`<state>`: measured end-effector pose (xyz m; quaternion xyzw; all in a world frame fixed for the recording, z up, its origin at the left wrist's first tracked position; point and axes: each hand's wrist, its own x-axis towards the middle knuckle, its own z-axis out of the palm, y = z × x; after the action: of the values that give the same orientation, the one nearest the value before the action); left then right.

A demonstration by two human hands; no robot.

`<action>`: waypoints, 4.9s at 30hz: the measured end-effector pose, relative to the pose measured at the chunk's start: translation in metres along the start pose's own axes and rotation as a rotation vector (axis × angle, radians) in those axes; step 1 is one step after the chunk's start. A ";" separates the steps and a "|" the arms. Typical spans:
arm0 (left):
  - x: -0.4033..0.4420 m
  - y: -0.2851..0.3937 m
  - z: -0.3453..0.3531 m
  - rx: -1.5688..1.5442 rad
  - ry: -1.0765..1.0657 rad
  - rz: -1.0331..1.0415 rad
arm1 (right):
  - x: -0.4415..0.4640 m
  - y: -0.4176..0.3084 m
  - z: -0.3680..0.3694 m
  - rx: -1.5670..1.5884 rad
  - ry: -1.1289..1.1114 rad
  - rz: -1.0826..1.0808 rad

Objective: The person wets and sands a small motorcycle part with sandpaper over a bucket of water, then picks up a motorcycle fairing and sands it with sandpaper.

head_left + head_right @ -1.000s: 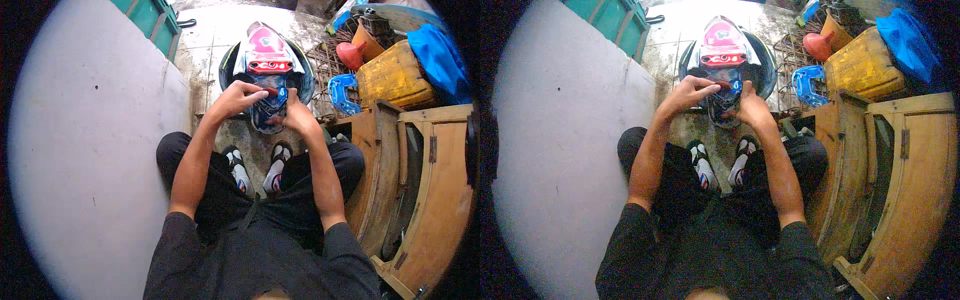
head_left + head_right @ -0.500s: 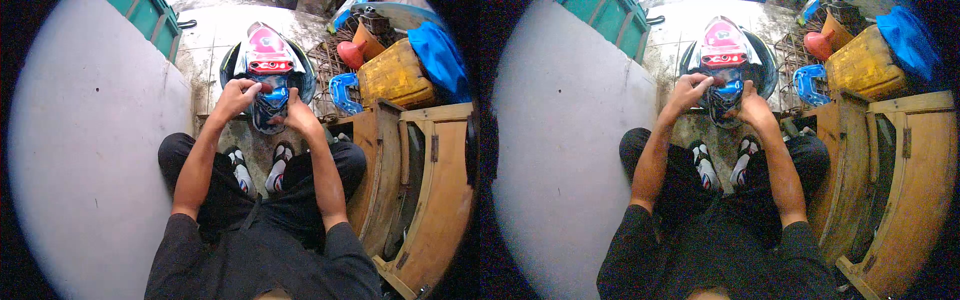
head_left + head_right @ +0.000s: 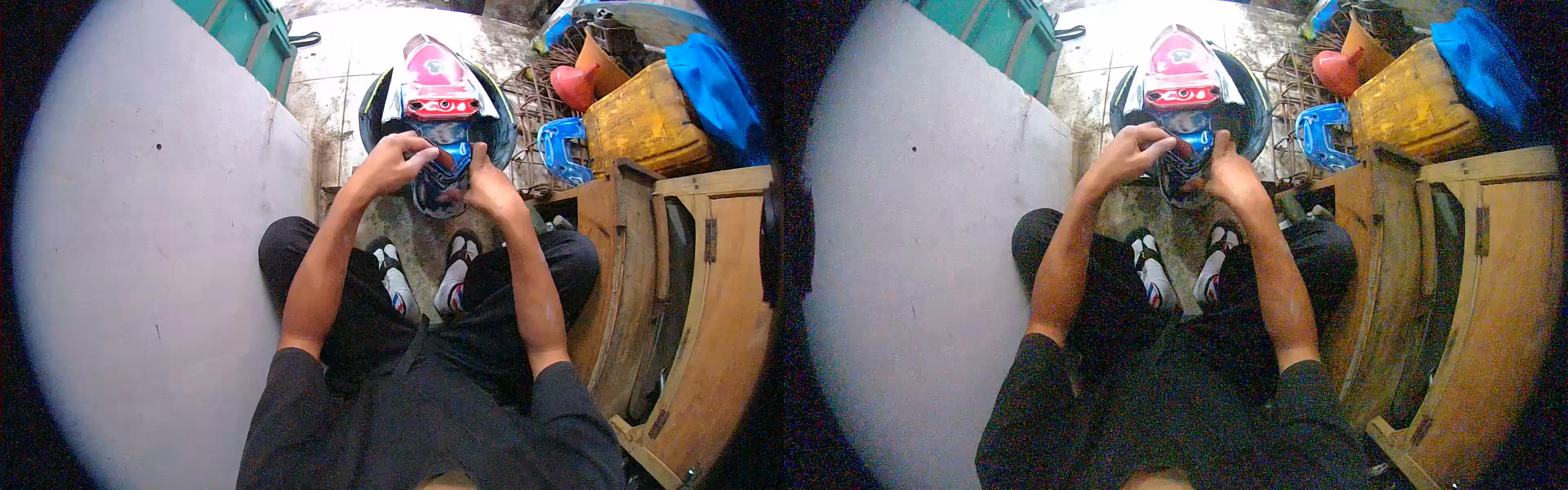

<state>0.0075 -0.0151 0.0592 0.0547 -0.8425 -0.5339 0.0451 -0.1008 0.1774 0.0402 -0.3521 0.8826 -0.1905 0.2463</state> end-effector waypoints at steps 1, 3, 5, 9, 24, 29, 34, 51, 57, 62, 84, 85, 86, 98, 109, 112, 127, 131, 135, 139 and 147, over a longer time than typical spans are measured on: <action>0.000 0.003 0.001 -0.002 0.003 0.000 | 0.000 0.001 0.001 -0.018 0.014 -0.006; -0.001 0.006 0.002 0.115 0.256 -0.010 | 0.000 0.000 -0.002 -0.011 -0.004 0.006; -0.002 0.005 -0.003 0.048 0.189 0.000 | 0.001 0.000 0.000 0.004 -0.016 0.024; 0.000 0.001 0.001 0.055 0.230 0.092 | 0.003 0.005 0.003 -0.030 0.001 -0.005; 0.002 -0.008 0.013 0.045 0.174 0.107 | 0.002 0.000 0.000 -0.031 -0.010 0.025; 0.002 -0.006 0.010 0.122 0.276 0.071 | 0.001 0.000 -0.001 -0.007 -0.006 0.013; 0.004 -0.006 0.013 0.093 0.354 0.126 | 0.002 0.001 0.000 -0.030 0.009 0.013; 0.001 0.000 0.011 0.095 0.152 0.156 | 0.003 0.001 0.002 -0.012 0.003 0.018; -0.001 -0.001 0.015 0.286 0.395 0.213 | 0.004 0.003 0.002 -0.015 0.003 0.003; -0.002 -0.002 0.015 0.295 0.398 0.158 | 0.006 0.009 0.007 -0.014 0.028 -0.038; 0.002 -0.004 0.018 0.322 0.468 0.157 | 0.003 0.001 0.003 -0.003 -0.015 0.028; 0.001 -0.001 0.019 0.324 0.465 0.160 | 0.004 0.000 0.001 -0.016 -0.025 0.041; -0.001 0.002 0.022 0.344 0.415 0.207 | 0.005 0.001 0.001 -0.018 -0.021 0.042; 0.001 -0.004 0.016 0.271 0.420 0.154 | 0.002 -0.003 -0.002 0.000 -0.041 0.056; -0.002 0.002 0.022 0.309 0.433 0.195 | 0.004 0.002 0.001 -0.001 -0.001 0.009; 0.003 -0.011 0.022 0.236 0.485 0.189 | 0.000 -0.007 -0.007 0.026 -0.045 0.060; -0.004 0.002 0.023 0.101 0.354 0.152 | 0.005 0.006 0.004 -0.001 -0.022 0.018; -0.005 0.006 0.028 0.240 0.606 0.064 | 0.005 0.012 0.009 0.013 0.052 -0.059; -0.007 0.002 0.025 0.091 0.315 0.125 | 0.004 0.001 0.000 0.008 -0.041 0.032; -0.003 0.001 0.025 0.260 0.664 0.032 | 0.002 0.002 0.001 -0.027 0.000 0.014; 0.003 0.001 0.025 0.161 0.644 -0.014 | 0.000 -0.002 -0.002 0.009 0.001 0.008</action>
<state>0.0012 0.0070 0.0497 0.2299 -0.8241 -0.4210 0.3012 -0.1007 0.1765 0.0428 -0.3473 0.8834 -0.1936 0.2482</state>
